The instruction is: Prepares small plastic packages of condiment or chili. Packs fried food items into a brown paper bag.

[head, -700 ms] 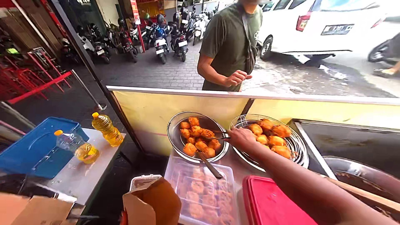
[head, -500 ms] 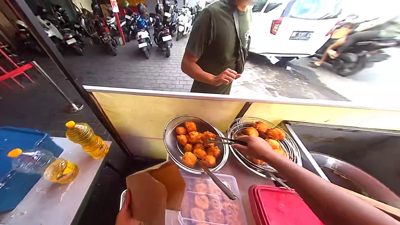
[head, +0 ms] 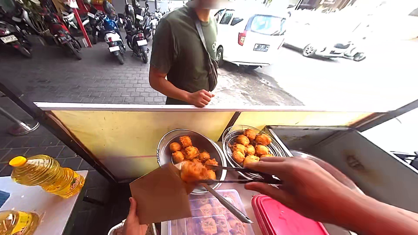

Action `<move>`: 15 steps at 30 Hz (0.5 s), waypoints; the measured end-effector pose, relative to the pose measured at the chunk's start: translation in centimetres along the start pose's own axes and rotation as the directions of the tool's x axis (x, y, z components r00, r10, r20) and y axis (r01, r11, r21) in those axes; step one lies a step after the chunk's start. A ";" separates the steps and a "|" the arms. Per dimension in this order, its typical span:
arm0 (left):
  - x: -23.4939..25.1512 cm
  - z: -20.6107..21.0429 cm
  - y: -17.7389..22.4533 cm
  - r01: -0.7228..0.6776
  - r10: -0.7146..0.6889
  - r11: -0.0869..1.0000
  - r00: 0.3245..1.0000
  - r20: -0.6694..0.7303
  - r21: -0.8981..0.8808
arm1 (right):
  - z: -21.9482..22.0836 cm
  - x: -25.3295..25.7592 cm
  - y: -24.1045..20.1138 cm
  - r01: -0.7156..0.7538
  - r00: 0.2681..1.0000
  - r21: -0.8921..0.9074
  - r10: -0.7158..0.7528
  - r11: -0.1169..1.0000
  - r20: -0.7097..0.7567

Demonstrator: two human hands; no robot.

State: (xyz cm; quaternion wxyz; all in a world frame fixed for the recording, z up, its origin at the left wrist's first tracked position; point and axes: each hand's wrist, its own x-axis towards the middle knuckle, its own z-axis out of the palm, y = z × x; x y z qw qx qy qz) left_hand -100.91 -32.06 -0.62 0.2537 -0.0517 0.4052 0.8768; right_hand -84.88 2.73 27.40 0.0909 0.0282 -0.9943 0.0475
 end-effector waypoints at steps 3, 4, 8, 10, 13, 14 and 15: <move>-0.3 0.1 -0.6 -0.012 0.014 0.999 0.999 -0.042 0.046 | 0.7 1.0 -1.5 0.195 0.980 -0.226 -0.196 0.954 0.020; -0.6 0.0 -0.8 -0.029 0.032 0.997 0.999 -0.034 0.073 | 1.1 1.3 -1.8 0.226 0.974 -0.211 -0.219 0.951 0.058; -2.5 0.5 -1.5 -0.093 0.090 0.992 0.995 0.039 0.088 | 3.8 2.8 -4.6 0.276 0.950 -0.078 -0.259 0.958 0.177; -4.1 1.8 -1.5 -0.080 0.078 0.996 0.995 0.068 0.028 | 5.4 3.1 -6.4 0.415 0.908 -0.129 -0.400 0.901 0.126; -6.5 2.3 -1.9 -0.074 0.094 0.990 0.981 0.171 -0.119 | 4.0 3.5 -6.2 0.555 0.831 -0.034 -0.554 0.831 0.044; -6.5 0.9 -3.3 -0.043 0.094 0.971 0.973 0.210 -0.236 | 2.1 3.8 -5.0 0.543 0.835 0.102 -0.548 0.834 0.042; -6.1 -1.0 -5.0 0.020 0.079 0.921 0.968 0.238 -0.388 | 0.1 4.1 -3.5 0.495 0.855 0.240 -0.517 0.835 0.035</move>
